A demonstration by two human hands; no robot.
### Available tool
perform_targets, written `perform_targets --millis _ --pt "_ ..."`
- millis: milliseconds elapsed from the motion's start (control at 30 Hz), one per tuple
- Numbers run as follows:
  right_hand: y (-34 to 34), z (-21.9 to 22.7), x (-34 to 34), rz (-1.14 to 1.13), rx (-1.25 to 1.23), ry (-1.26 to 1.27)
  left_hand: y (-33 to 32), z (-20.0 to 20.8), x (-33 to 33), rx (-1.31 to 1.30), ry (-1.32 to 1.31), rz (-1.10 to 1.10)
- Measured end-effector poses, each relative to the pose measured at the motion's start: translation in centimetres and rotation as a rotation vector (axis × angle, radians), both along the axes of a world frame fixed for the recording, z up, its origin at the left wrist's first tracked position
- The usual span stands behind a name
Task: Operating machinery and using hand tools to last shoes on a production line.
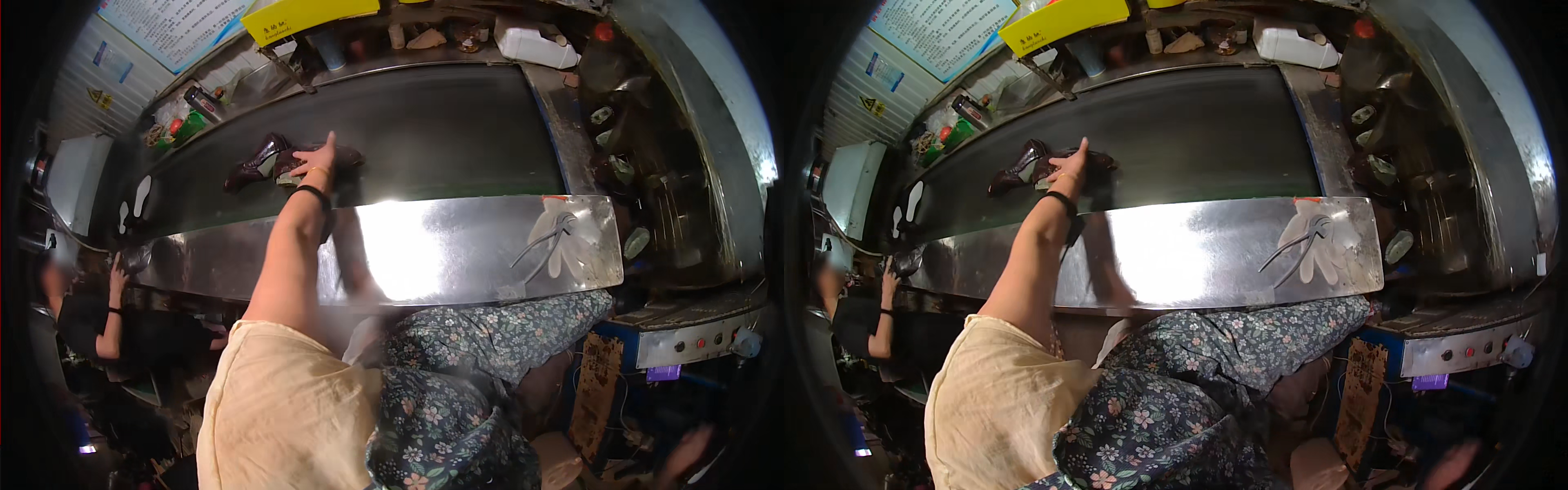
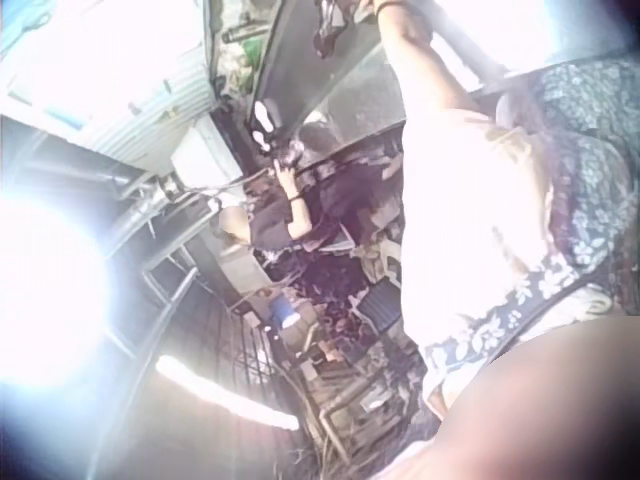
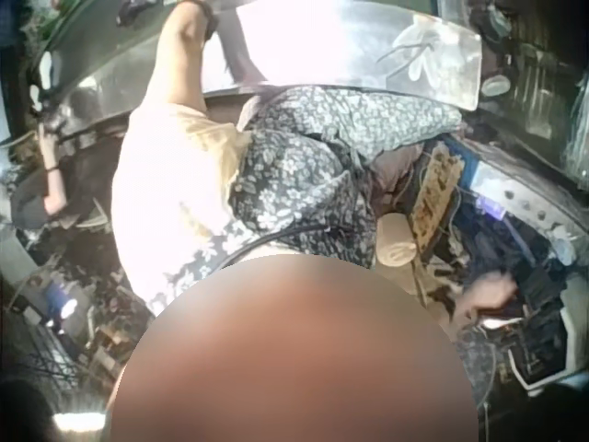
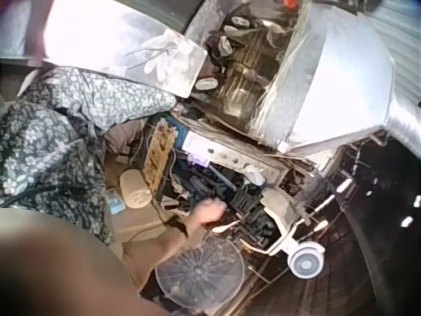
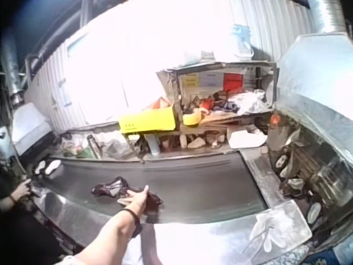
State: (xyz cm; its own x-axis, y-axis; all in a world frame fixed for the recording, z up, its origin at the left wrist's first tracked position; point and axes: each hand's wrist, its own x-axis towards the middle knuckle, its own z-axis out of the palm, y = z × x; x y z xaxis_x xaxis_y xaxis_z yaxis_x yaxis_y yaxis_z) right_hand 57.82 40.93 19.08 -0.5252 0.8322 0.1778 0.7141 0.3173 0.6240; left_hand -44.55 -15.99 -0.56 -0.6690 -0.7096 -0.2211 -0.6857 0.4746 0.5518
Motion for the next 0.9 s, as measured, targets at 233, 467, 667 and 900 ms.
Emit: perform_targets --millis 233,467,667,900 --pt "-22.3 -19.3 -14.5 -0.187 -0.673 0.274 -5.1 -3.2 2.2 0.131 0.411 -0.821" --pt "-21.7 -14.2 -30.6 0.092 -0.887 0.824 -0.3 1.6 7.3 1.053 0.128 -0.902" --pt "-23.5 -6.8 -49.4 0.629 -1.226 1.491 7.0 9.6 29.1 1.48 -0.244 -1.352" --pt "-32.2 0.3 -43.9 0.691 -0.523 1.267 13.7 15.3 41.4 1.673 -0.372 -1.747"
